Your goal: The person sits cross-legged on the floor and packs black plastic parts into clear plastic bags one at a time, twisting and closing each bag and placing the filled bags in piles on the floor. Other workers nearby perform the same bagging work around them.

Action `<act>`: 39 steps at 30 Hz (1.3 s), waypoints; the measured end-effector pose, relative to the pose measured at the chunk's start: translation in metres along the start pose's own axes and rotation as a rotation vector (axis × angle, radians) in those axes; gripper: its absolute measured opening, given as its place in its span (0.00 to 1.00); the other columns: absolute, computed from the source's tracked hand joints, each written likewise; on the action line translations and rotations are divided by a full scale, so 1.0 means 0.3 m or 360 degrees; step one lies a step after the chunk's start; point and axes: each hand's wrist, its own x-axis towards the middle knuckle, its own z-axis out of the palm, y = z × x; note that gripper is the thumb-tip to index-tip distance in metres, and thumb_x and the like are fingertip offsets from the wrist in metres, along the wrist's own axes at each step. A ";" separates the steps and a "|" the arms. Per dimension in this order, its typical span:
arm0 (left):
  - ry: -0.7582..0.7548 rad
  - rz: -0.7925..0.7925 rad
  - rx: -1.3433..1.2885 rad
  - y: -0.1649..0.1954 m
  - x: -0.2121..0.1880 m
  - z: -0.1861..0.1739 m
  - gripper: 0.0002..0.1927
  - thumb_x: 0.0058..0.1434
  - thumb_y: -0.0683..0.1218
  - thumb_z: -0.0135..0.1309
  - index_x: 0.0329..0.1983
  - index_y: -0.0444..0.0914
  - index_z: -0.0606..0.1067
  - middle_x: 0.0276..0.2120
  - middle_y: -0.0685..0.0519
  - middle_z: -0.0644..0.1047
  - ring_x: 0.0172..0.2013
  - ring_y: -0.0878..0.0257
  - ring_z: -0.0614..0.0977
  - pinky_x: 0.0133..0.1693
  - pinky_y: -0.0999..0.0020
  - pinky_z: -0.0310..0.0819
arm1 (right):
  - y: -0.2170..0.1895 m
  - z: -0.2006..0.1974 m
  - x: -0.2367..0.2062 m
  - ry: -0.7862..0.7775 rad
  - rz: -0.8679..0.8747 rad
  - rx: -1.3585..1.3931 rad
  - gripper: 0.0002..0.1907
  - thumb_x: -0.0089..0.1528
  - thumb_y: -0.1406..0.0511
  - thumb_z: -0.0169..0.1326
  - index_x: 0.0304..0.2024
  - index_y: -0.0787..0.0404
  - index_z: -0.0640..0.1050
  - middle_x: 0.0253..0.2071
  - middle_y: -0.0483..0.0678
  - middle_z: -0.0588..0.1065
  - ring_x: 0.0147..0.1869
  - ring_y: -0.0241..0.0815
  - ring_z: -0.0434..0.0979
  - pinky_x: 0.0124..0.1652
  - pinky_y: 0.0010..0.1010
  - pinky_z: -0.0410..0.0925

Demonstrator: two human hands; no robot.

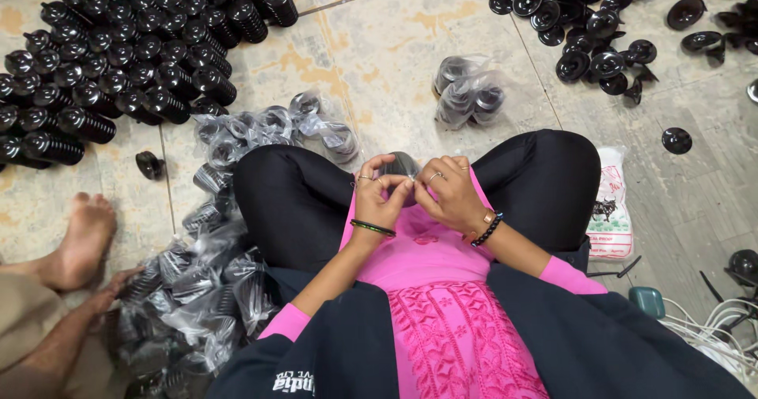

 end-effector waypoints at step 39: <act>-0.0313 -0.1328 0.0223 -0.478 0.620 0.595 0.17 0.66 0.52 0.51 0.43 0.35 0.80 0.36 0.43 0.82 0.38 0.51 0.84 0.43 0.56 0.76 | 0.812 0.265 0.136 0.0252 0.2159 0.0687 0.27 0.72 0.52 0.37 0.57 0.67 0.75 0.60 0.59 0.74 0.64 0.52 0.72 0.62 0.40 0.62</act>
